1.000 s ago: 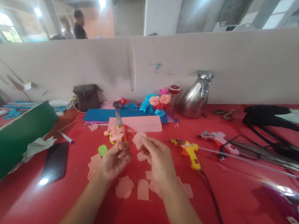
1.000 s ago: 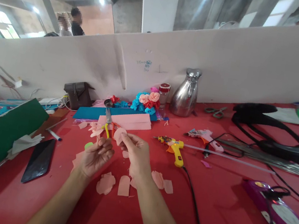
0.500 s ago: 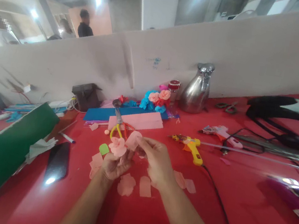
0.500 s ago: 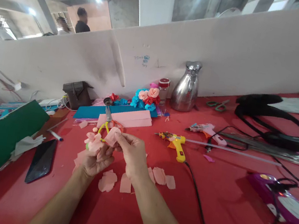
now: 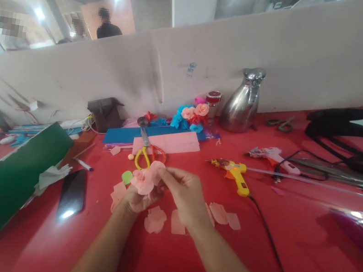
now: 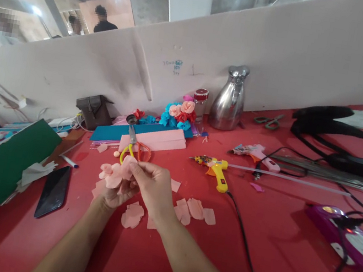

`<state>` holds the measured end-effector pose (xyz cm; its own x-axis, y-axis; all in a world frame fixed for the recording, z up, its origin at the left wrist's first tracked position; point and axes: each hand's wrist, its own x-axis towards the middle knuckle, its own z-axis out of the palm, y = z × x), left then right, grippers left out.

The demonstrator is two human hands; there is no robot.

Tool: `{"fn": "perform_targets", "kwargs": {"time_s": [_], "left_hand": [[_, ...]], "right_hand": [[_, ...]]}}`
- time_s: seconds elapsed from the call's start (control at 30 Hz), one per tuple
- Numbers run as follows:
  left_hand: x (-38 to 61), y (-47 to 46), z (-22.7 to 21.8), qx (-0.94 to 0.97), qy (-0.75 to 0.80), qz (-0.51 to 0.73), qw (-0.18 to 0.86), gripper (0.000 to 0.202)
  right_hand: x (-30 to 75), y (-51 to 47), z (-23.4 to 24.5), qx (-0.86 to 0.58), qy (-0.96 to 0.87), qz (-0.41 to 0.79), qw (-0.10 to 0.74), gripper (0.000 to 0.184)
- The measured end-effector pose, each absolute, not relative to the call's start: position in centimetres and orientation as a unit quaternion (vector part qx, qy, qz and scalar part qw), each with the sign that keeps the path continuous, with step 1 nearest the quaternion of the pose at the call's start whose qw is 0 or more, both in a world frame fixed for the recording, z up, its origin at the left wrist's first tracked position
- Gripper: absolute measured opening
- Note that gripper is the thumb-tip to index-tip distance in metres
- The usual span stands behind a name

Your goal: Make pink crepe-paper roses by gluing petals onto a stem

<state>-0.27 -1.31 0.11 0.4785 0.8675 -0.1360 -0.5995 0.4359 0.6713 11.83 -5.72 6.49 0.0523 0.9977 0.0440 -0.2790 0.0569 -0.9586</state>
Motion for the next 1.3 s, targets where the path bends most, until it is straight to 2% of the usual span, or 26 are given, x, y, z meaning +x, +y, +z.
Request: {"fn": "perform_targets", "kwargs": {"time_s": [0.3, 0.53, 1.3], "left_hand": [[-0.3, -1.3, -0.5, 0.258, 0.265, 0.481, 0.795, 0.028], [-0.4, -1.1, -0.5, 0.222, 0.275, 0.489, 0.798, 0.035], [-0.4, -1.3, -0.4, 0.265, 0.272, 0.482, 0.790, 0.029]], "right_hand": [[11.5, -6.0, 6.8, -0.422, -0.431, 0.539, 0.588, 0.026], [11.3, -5.9, 6.5, -0.421, -0.431, 0.539, 0.588, 0.025], [11.7, -5.8, 6.1, -0.415, -0.456, 0.523, 0.588, 0.026]]}}
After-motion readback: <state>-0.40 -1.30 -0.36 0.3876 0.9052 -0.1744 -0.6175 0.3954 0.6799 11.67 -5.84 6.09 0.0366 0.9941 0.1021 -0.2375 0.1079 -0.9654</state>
